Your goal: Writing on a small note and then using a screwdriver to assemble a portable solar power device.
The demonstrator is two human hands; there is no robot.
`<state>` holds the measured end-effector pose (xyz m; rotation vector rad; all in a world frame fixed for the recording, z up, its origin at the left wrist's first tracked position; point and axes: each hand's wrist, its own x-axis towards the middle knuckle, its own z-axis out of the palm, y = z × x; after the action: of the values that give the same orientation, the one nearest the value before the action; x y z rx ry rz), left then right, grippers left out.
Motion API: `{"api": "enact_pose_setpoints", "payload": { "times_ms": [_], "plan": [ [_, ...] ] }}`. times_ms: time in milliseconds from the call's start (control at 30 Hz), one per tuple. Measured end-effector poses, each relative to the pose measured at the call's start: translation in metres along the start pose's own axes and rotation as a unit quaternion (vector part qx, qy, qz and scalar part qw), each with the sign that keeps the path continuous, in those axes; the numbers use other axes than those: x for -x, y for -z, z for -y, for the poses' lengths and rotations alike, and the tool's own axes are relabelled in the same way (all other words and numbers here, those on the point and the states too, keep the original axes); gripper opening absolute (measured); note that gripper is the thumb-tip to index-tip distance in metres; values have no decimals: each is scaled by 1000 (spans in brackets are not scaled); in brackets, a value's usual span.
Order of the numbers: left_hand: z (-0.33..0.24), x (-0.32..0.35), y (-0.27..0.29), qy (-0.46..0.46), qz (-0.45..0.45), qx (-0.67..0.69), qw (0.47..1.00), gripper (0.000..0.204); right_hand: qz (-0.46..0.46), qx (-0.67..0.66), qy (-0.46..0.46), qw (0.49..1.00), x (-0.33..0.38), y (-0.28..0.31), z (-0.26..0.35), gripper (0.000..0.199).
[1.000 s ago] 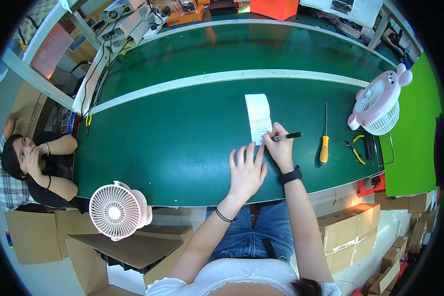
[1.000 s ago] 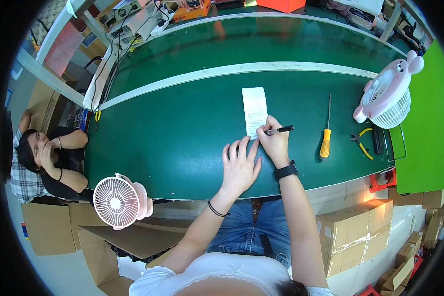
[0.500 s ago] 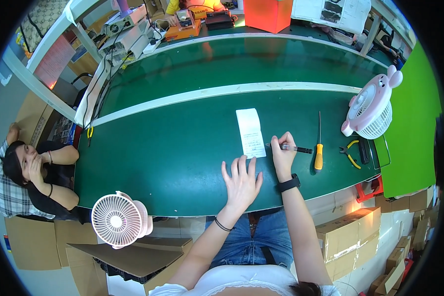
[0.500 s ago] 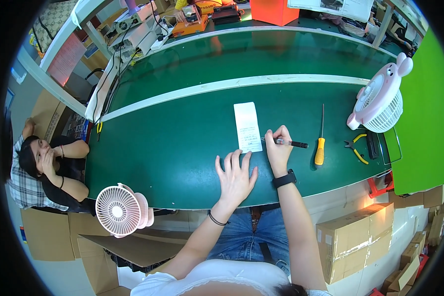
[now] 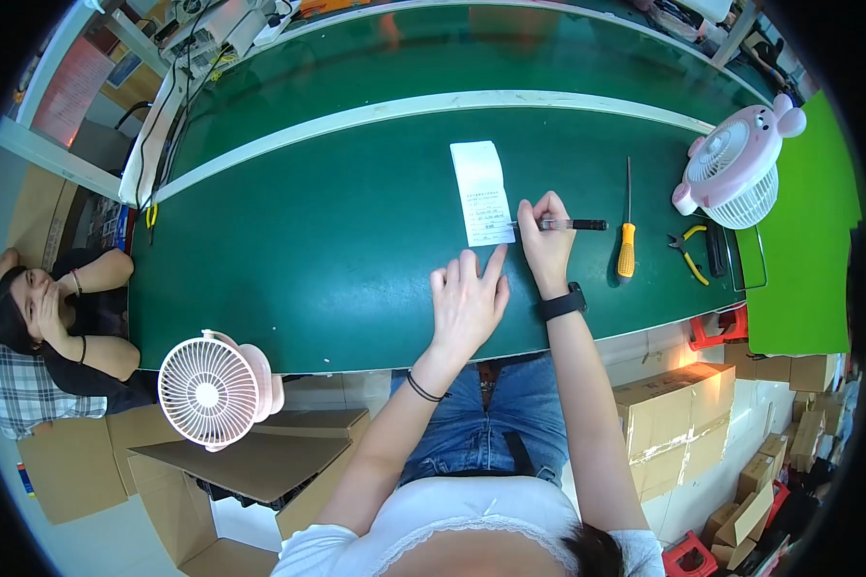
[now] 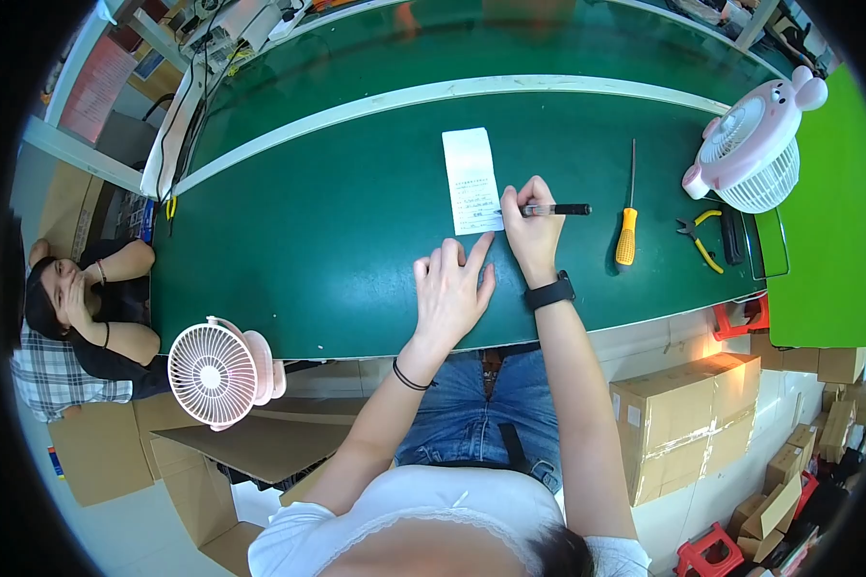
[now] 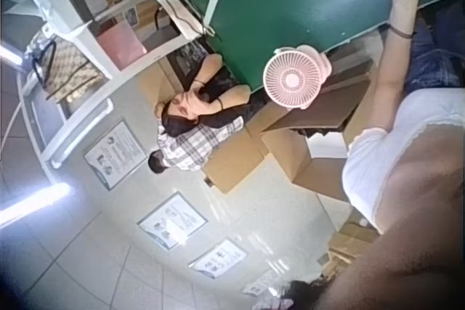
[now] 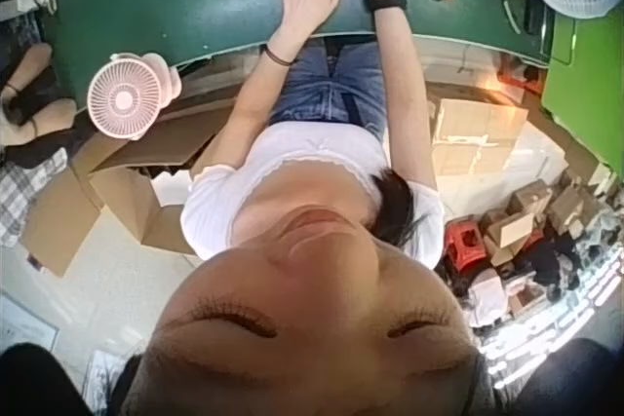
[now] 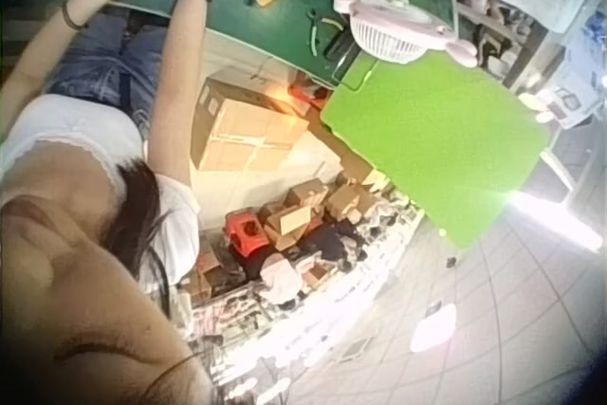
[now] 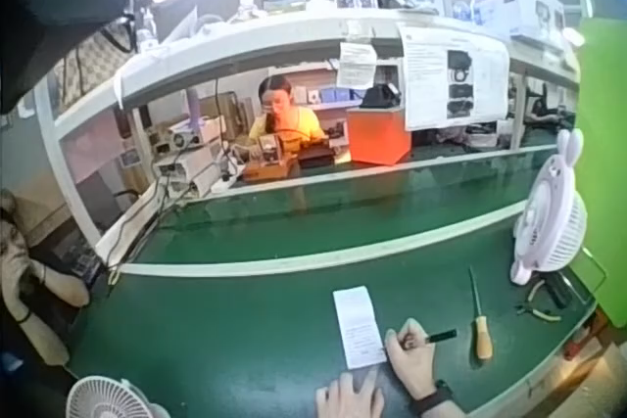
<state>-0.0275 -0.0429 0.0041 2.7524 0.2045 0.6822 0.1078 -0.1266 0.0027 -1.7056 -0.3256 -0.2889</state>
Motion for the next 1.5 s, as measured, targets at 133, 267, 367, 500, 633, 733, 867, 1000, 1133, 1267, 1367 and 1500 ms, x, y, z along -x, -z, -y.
{"api": "enact_pose_setpoints", "payload": {
  "times_ms": [133, 267, 367, 500, 633, 733, 867, 1000, 1133, 1267, 1367, 1500],
  "plan": [
    [-2, 2, -1, -6, -3, -19, 1000, 47, 37, -1, 19, 999, 6, 1, 1, 35],
    [-2, 3, -2, -5, 8, -41, 999, 50, 36, 9, 14, 999, 9, 0, -8, 32],
    [-1, 3, -2, -9, 6, -47, 999, 50, 22, 46, 8, 999, 8, 1, -7, 28],
    [-1, 2, -1, -7, 9, -47, 999, 50, 24, 75, 7, 997, 9, 0, 2, 25],
    [-2, 0, -2, -8, 11, -49, 999, 50, 30, 88, 15, 996, 7, 1, 0, 25],
    [-2, -1, -2, -7, 13, -56, 998, 51, 38, 113, 28, 993, 6, 0, -3, 25],
    [-2, -1, -2, -4, 17, -57, 998, 51, 41, 95, 19, 994, 7, 0, 1, 26],
    [-3, 0, -1, 2, 18, -50, 999, 51, 34, 95, 11, 995, 7, -1, -2, 26],
    [-3, -1, -1, -4, 13, -47, 999, 50, 35, 93, 15, 995, 6, 1, 1, 25],
    [-2, -1, -3, -6, 10, -46, 999, 51, 36, 102, 19, 994, 5, 1, -4, 25],
    [-2, 0, -1, -1, 15, -51, 999, 51, 27, 99, 12, 995, 6, -2, -8, 25],
    [-2, 0, -2, 1, 10, -47, 999, 51, 36, 94, 25, 995, 7, 0, -5, 24]
  ]
}}
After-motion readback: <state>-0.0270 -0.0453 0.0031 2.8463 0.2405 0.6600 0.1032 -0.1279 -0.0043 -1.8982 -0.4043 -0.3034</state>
